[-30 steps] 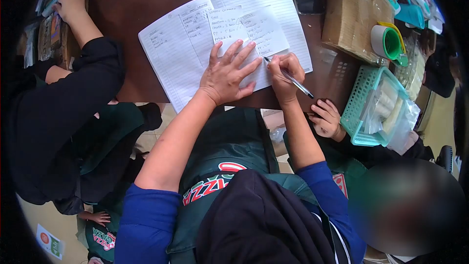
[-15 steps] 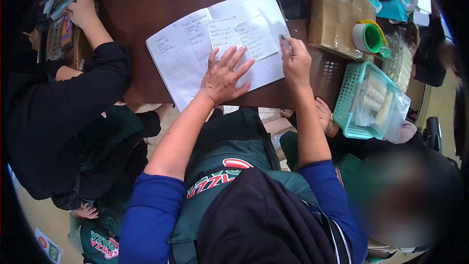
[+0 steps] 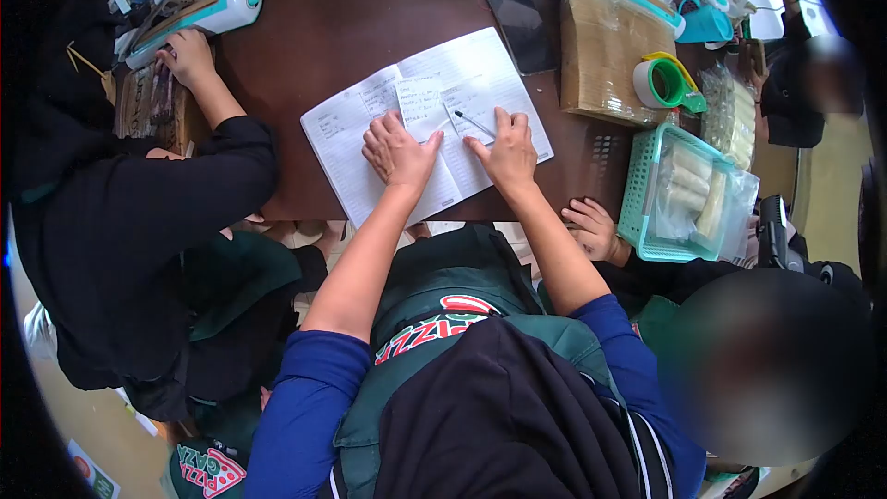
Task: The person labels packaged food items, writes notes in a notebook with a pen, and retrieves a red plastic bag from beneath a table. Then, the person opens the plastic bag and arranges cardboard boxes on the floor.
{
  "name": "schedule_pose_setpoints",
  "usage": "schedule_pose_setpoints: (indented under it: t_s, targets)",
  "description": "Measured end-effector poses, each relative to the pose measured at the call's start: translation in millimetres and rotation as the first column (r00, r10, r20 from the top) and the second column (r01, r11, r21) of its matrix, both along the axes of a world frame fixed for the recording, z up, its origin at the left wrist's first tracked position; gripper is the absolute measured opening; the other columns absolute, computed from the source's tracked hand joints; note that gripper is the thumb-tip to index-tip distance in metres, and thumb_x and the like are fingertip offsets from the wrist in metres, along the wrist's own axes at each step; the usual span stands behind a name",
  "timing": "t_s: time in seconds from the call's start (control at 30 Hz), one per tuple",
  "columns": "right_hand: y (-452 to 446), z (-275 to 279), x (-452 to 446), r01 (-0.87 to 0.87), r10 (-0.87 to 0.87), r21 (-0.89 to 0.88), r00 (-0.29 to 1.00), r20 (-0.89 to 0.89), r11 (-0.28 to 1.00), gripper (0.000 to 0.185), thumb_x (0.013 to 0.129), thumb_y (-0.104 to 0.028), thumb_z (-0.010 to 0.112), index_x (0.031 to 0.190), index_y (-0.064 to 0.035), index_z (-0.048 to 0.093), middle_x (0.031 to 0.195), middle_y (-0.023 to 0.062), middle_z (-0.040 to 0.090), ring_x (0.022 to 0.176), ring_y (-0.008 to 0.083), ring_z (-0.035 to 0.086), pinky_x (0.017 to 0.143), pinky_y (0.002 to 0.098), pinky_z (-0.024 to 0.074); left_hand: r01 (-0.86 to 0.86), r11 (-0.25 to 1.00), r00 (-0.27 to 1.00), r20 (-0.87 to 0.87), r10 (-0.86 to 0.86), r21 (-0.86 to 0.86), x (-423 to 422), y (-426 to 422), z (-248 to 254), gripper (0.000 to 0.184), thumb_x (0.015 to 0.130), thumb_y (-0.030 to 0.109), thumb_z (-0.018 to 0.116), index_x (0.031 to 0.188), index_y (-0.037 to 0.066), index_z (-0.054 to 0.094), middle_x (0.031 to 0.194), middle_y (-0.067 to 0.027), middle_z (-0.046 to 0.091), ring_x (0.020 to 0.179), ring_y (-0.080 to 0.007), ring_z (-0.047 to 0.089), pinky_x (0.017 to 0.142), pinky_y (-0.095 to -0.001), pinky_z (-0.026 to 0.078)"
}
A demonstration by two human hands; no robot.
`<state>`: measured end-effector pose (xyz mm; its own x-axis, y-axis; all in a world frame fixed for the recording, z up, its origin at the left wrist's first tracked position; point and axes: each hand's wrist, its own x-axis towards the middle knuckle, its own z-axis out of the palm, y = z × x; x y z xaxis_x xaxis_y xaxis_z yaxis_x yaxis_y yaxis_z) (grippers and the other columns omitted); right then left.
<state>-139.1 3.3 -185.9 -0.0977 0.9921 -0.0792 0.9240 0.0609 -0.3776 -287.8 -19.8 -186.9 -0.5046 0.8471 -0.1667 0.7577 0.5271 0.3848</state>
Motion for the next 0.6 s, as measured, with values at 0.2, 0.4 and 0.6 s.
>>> schedule_pose_setpoints:
  t_s: [0.2, 0.4, 0.6]
  targets:
    - [9, 10, 7, 0.065, -0.078, -0.127, 0.992, -0.104, 0.99, 0.061, 0.069, -0.038, 0.068, 0.114, -0.0033, 0.046, 0.103, 0.0169, 0.045, 0.096, 0.0326, 0.05, 0.077, 0.0398, 0.0453, 0.011, 0.998, 0.987, 0.162, -0.022, 0.064, -17, 1, -8, 0.043, 0.064, 0.03, 0.07, 0.094, 0.005, 0.053, 0.09, -0.01, 0.056, 0.087, -0.0262, 0.053, 0.079, -0.0368, 0.04]
    - [13, 14, 12, -0.061, 0.102, 0.237, 0.981, -0.163, 0.97, 0.045, 0.075, -0.021, 0.065, 0.111, -0.0003, 0.049, 0.105, 0.0196, 0.045, 0.095, 0.0335, 0.048, 0.083, 0.0379, 0.0399, -0.19, 0.979, 0.608, 0.792, 0.061, 0.071, -50, -18, 3, 0.022, 0.077, 0.012, 0.064, 0.093, 0.0, 0.055, 0.085, -0.0054, 0.062, 0.076, -0.0099, 0.056, 0.073, -0.0223, 0.042]
    - [14, 58, -28, -0.134, -0.082, -0.262, 0.734, -0.674, 0.956, 0.055, 0.074, -0.025, 0.067, 0.118, -0.001, 0.045, 0.112, 0.0216, 0.048, 0.093, 0.0289, 0.052, 0.082, 0.0352, 0.0421, -0.103, 0.994, 0.29, 0.957, -0.006, 0.038, -44, -30, 35, 0.016, 0.077, 0.008, 0.063, 0.09, 0.001, 0.056, 0.084, -0.0042, 0.062, 0.075, -0.0072, 0.055, 0.07, -0.0216, 0.043]
